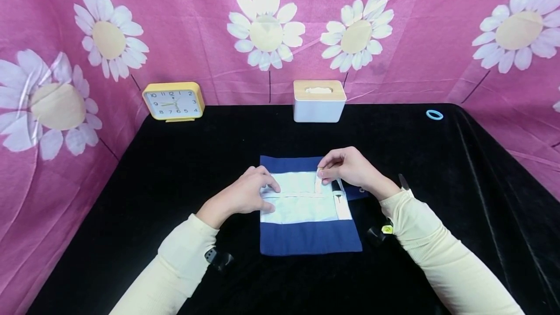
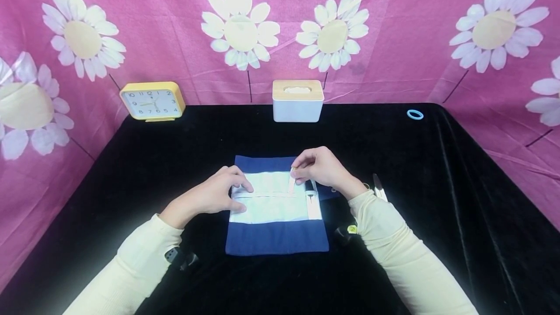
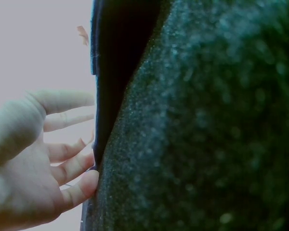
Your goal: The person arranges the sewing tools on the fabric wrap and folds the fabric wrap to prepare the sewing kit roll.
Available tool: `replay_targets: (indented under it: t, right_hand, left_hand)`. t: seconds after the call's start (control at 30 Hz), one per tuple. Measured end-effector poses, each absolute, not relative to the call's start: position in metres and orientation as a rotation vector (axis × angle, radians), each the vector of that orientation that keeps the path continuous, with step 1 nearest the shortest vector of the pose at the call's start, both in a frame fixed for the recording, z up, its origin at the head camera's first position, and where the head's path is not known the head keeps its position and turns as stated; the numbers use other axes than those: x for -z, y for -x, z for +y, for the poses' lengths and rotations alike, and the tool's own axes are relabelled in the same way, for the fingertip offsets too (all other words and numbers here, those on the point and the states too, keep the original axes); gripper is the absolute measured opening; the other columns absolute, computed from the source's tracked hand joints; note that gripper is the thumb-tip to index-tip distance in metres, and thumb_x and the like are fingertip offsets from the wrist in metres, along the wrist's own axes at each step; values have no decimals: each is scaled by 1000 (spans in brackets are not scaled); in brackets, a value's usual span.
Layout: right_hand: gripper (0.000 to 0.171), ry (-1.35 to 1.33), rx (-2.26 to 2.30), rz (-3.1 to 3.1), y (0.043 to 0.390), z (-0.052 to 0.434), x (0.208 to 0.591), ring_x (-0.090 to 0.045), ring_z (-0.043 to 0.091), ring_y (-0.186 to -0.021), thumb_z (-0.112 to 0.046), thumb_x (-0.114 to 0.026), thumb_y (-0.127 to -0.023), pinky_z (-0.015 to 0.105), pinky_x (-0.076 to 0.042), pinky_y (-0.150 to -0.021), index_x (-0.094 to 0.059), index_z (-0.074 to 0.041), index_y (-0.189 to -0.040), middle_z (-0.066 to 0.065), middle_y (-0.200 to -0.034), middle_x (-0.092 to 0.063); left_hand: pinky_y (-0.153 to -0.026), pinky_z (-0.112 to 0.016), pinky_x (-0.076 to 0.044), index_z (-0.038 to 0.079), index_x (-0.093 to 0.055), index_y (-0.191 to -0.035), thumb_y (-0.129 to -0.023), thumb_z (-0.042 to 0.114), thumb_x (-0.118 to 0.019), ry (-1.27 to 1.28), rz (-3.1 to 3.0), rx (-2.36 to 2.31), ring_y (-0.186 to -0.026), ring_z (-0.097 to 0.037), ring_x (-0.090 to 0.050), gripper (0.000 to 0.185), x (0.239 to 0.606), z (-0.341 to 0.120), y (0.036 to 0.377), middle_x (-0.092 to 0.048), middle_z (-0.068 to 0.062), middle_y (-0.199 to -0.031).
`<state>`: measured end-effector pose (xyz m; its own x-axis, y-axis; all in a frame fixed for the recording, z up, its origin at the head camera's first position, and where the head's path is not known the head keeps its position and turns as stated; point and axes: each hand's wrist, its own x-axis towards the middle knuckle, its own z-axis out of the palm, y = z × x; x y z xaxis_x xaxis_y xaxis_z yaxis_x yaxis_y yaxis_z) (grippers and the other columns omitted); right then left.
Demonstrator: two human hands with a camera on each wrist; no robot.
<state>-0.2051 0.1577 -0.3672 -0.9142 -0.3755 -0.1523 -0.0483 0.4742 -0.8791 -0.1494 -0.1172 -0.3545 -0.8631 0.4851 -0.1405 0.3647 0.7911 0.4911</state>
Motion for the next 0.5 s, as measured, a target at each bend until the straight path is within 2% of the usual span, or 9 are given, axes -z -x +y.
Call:
replay_targets:
  t: [0.5]
  right_hand:
    - [16,394,1413,2371,207,163,366,-70,23,-70,-9,-74,-79,36,-57,-67,-71,0,-93,16,-90,-70]
  left_hand:
    - [-89,-32,-39,18,-72,-101,-73,20,-81,-670,2720,-684,-105,-17,-41,29,353,-116,149,-55,1,-112]
